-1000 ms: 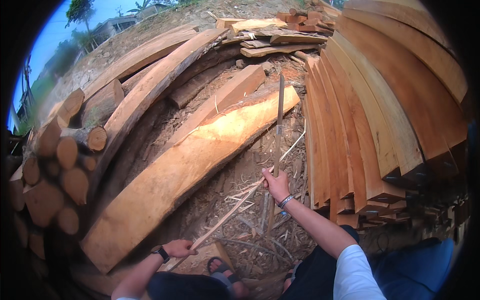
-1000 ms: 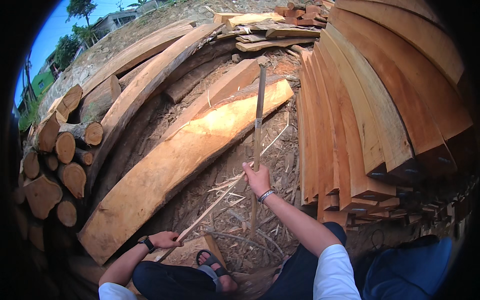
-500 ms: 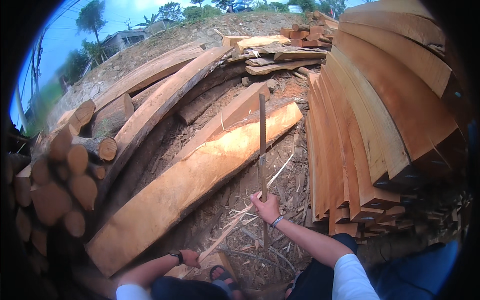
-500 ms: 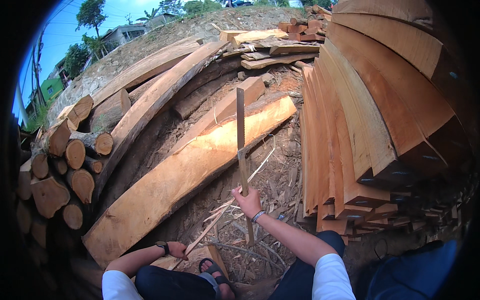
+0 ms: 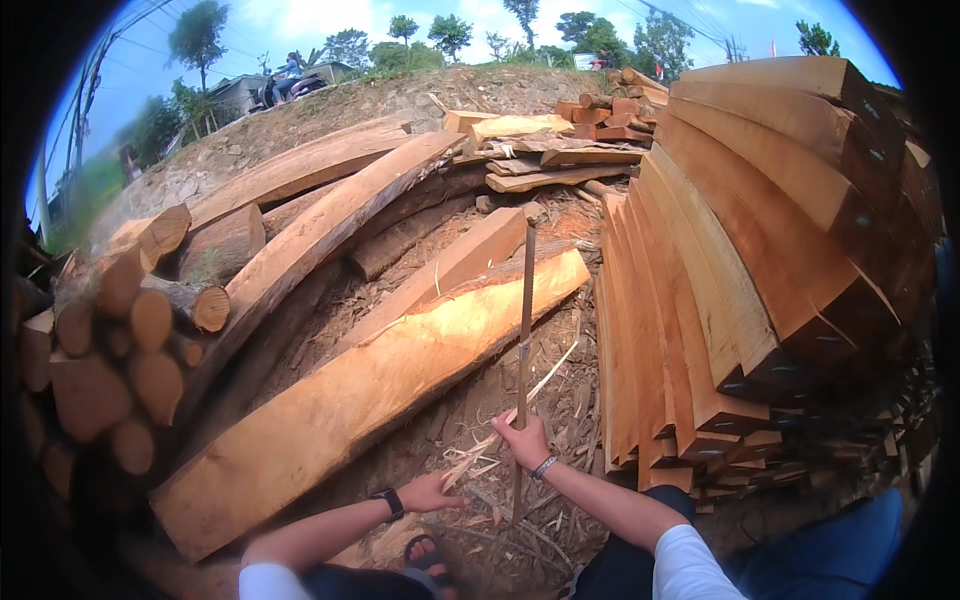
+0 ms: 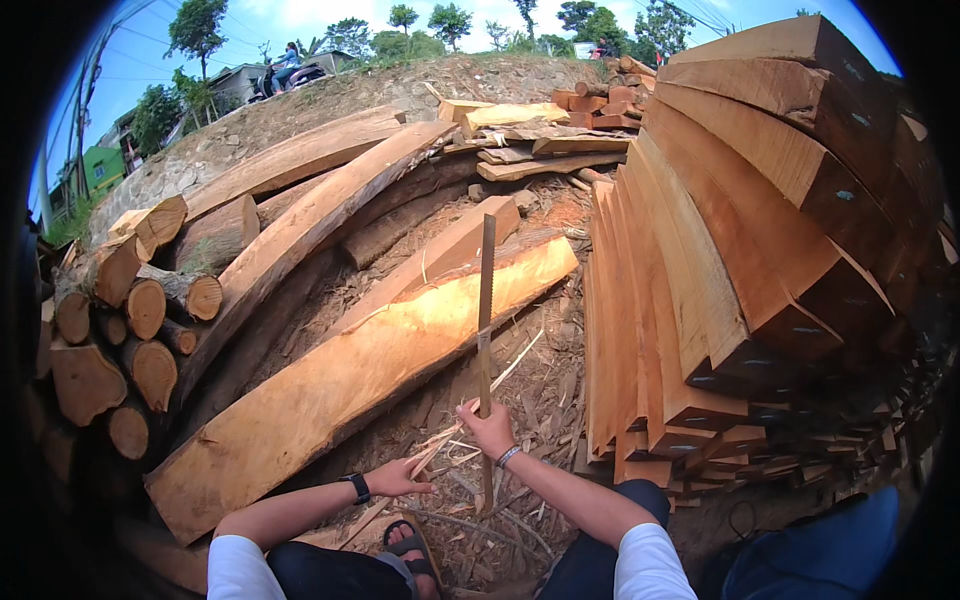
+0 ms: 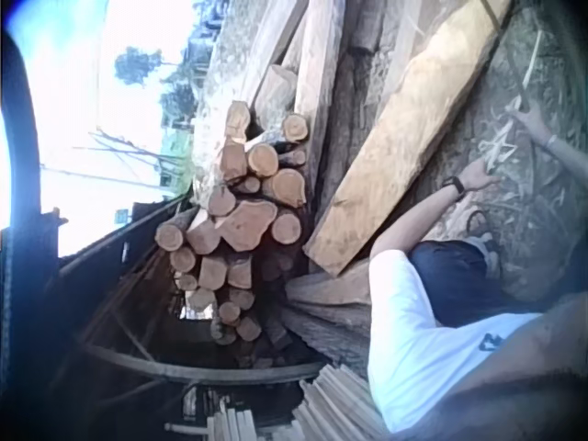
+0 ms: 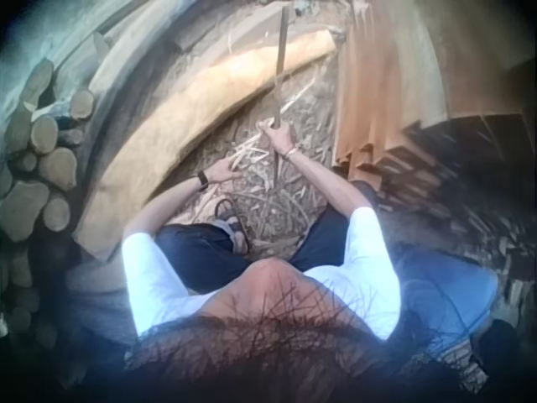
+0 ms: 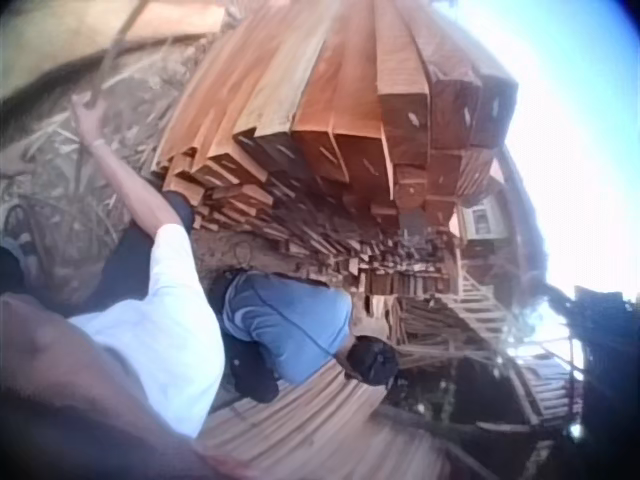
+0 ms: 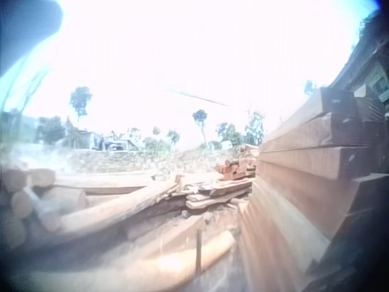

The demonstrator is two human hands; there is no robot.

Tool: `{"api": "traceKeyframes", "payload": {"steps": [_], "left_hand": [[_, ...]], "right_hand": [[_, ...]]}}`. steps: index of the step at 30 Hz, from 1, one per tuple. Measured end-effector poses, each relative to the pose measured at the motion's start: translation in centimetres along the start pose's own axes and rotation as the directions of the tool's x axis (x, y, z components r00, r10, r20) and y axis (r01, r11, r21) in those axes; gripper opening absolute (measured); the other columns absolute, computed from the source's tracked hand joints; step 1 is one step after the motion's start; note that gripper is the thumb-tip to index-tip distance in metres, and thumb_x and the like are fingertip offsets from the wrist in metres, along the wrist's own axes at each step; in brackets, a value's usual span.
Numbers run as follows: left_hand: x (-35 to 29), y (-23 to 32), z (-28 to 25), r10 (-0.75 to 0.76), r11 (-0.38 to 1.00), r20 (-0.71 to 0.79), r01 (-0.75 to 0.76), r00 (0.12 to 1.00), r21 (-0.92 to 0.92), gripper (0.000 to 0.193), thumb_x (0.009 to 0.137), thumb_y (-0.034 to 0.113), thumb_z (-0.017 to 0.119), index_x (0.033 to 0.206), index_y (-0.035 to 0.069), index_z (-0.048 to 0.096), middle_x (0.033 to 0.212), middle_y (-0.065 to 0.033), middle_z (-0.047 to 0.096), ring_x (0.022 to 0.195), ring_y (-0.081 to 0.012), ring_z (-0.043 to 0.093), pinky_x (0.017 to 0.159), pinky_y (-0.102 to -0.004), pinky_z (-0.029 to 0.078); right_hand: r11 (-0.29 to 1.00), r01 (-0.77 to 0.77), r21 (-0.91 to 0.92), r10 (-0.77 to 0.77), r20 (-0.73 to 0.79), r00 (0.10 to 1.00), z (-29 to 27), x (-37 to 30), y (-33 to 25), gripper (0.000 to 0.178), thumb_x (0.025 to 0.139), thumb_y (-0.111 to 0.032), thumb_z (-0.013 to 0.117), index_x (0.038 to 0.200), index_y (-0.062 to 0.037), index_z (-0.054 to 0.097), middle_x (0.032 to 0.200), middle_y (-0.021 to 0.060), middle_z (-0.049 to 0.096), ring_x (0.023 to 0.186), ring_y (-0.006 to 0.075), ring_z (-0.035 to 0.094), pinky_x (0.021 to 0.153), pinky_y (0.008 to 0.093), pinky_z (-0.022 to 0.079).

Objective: The person uses a saw to cut a thin strip from a wooden board and then handles the strip while sitting among stacks of lumber.

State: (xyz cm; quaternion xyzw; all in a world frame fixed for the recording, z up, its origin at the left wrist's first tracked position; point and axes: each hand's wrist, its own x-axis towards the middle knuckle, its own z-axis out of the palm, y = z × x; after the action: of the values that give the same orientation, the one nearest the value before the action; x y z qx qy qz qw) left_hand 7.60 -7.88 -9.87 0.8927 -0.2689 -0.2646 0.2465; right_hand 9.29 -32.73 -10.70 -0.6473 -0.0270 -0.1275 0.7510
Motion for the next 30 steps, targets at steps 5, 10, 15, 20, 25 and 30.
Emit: {"api": "traceKeyframes", "payload": {"steps": [5, 10, 15, 20, 25, 30], "left_hand": [[-0.5, -1.1, 2.1, -0.165, 0.957, -0.009, 0.157, 0.986, -0.245, 0.045, 0.096, 0.049, 0.056, 0.087, 0.005, 0.063, 0.066, -0.0046, 0.065, 0.065, -0.0175, 0.065, 0.064, -0.0365, 0.051], [-2.9, -0.7, 2.6, -0.05, 0.997, -0.325, 0.03, 0.944, -0.067, 0.049, 0.098, 0.047, 0.05, 0.082, 0.002, 0.062, 0.06, -0.0135, 0.06, 0.058, -0.0272, 0.063, 0.056, -0.04, 0.047], [-5.2, -1.6, 1.3, -0.216, 0.975, -0.262, 0.192, 0.941, -0.116, 0.054, 0.099, 0.048, 0.048, 0.076, 0.0, 0.06, 0.056, -0.0146, 0.057, 0.057, -0.0279, 0.062, 0.057, -0.0432, 0.045], [-4.3, -5.5, -1.7, -0.216, 0.961, -0.323, 0.142, 0.921, -0.238, 0.059, 0.098, 0.048, 0.049, 0.067, -0.002, 0.056, 0.051, -0.0127, 0.051, 0.048, -0.0244, 0.052, 0.051, -0.0409, 0.041], [-2.9, -8.0, -1.4, -0.261, 0.912, -0.232, 0.161, 0.937, -0.378, 0.061, 0.099, 0.047, 0.05, 0.059, 0.001, 0.049, 0.049, -0.006, 0.046, 0.044, -0.0158, 0.044, 0.045, -0.0361, 0.036], [-1.7, -11.8, 2.8, -0.303, 0.888, -0.269, 0.168, 0.914, -0.428, 0.061, 0.099, 0.049, 0.049, 0.062, 0.0, 0.05, 0.05, -0.0065, 0.046, 0.047, -0.0155, 0.044, 0.048, -0.0383, 0.037]], "right_hand": [[0.997, -0.073, 0.006, 0.073, 0.033, 0.997, -0.5, -0.2, -0.4, 0.017, 0.088, -0.019, 0.073, 0.088, -0.0032, 0.067, 0.07, -0.0022, 0.061, 0.06, 0.0047, 0.053, 0.054, 0.0238, 0.043], [0.999, -0.032, -0.01, 0.033, 0.177, 0.984, 1.0, -0.9, -3.9, 0.019, 0.09, -0.02, 0.071, 0.095, -0.0023, 0.067, 0.07, -0.0039, 0.06, 0.058, 0.0033, 0.051, 0.052, 0.0224, 0.04], [0.99, -0.041, -0.136, 0.08, 0.293, 0.953, 2.3, -0.7, -4.8, 0.029, 0.09, -0.025, 0.072, 0.108, -0.0025, 0.067, 0.071, -0.0038, 0.06, 0.06, 0.0032, 0.052, 0.053, 0.0219, 0.041], [0.961, -0.005, -0.276, 0.083, 0.27, 0.959, 0.6, 0.3, -0.6, 0.036, 0.094, -0.033, 0.065, 0.114, -0.0032, 0.061, 0.076, -0.0011, 0.062, 0.062, 0.0047, 0.054, 0.055, 0.0219, 0.043], [0.943, -0.261, -0.207, 0.31, 0.261, 0.914, -2.5, 1.1, -0.3, 0.032, 0.1, -0.034, 0.055, 0.095, -0.0032, 0.056, 0.068, 0.0002, 0.057, 0.057, 0.011, 0.053, 0.052, 0.0286, 0.043], [0.788, 0.053, -0.614, 0.155, 0.28, 0.947, -3.5, -1.3, -1.3, 0.025, 0.1, -0.026, 0.054, 0.098, -0.0019, 0.048, 0.066, 0.0108, 0.063, 0.06, 0.0195, 0.066, 0.053, 0.0367, 0.048]]}}
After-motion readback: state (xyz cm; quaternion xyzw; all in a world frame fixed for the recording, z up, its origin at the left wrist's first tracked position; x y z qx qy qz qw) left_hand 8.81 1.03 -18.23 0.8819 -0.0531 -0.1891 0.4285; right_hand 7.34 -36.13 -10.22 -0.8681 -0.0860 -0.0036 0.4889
